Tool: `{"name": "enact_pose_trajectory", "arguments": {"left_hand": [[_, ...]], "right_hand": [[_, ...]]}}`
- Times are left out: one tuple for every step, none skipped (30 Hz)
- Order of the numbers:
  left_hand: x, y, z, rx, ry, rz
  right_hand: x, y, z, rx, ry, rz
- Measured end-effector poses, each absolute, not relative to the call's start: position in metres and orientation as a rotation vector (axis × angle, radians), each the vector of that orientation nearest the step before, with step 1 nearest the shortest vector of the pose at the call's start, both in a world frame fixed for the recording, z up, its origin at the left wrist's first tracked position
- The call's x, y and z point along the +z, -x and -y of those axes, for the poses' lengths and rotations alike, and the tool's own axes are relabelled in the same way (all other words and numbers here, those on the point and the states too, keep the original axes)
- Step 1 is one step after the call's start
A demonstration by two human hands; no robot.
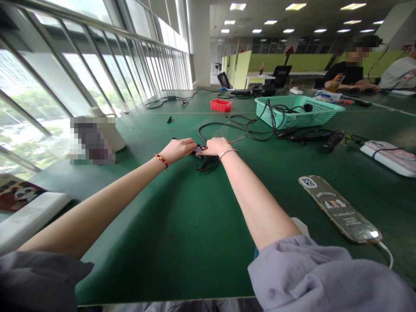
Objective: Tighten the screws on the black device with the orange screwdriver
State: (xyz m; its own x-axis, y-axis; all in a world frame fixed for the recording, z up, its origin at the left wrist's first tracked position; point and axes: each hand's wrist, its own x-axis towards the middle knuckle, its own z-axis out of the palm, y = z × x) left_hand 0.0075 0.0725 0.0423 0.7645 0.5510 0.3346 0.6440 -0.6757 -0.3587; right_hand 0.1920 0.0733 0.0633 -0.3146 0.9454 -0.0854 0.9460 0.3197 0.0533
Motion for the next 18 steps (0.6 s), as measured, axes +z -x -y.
{"name": "enact_pose_trajectory", "arguments": {"left_hand": [[0.0426,-0.0079,-0.0725,-0.263,2.502,0.902],[0.0432,-0.0082,-0.0726,-0.25,2.503,0.905],[0.0438,-0.0084,-0.0725,-0.239,2.503,0.913],[0.0444,-0.0084,-0.0724,-0.234,2.502,0.924],[0.045,-0.0084,-0.0722,-0.237,2.499,0.938],[0.0455,-0.0084,-0.072,-0.244,2.498,0.952],[0.0459,-0.0085,-0.0718,-0.25,2.498,0.96],[0.0462,-0.0088,-0.0715,-0.249,2.496,0.962],[0.0462,-0.0091,-0.0712,-0.237,2.493,0.956],[0.0461,-0.0096,-0.071,-0.215,2.486,0.948],[0.0458,-0.0101,-0.0707,-0.19,2.476,0.936],[0.0455,-0.0106,-0.0706,-0.167,2.466,0.921],[0.0452,-0.011,-0.0706,-0.15,2.456,0.906],[0.0451,-0.0114,-0.0708,-0.14,2.448,0.892],[0.0453,-0.0116,-0.0712,-0.132,2.443,0.878],[0.0459,-0.0116,-0.0719,-0.123,2.44,0.863],[0.0469,-0.0116,-0.0729,-0.109,2.436,0.845],[0.0482,-0.0113,-0.074,-0.089,2.433,0.822]], "right_hand": [[0.0632,-0.192,-0.0733,-0.008,-1.777,-2.466],[0.0632,-0.192,-0.0733,-0.006,-1.777,-2.465],[0.0632,-0.1919,-0.0733,-0.005,-1.777,-2.465],[0.0632,-0.1919,-0.0734,-0.005,-1.775,-2.466],[0.0632,-0.1919,-0.0734,-0.005,-1.773,-2.468],[0.0632,-0.192,-0.0735,-0.005,-1.772,-2.469],[0.0632,-0.192,-0.0736,-0.006,-1.772,-2.47],[0.0631,-0.1921,-0.0736,-0.007,-1.772,-2.47],[0.063,-0.1921,-0.0737,-0.008,-1.772,-2.47],[0.063,-0.1922,-0.0737,-0.009,-1.773,-2.47],[0.0629,-0.1922,-0.0737,-0.009,-1.772,-2.471],[0.0629,-0.1922,-0.0736,-0.011,-1.771,-2.471],[0.0629,-0.1922,-0.0735,-0.012,-1.77,-2.472],[0.0629,-0.1922,-0.0733,-0.014,-1.771,-2.472],[0.0631,-0.1921,-0.073,-0.015,-1.772,-2.471],[0.0632,-0.192,-0.0727,-0.017,-1.775,-2.469],[0.0633,-0.192,-0.0723,-0.018,-1.777,-2.467],[0.0635,-0.192,-0.072,-0.019,-1.779,-2.466]]}}
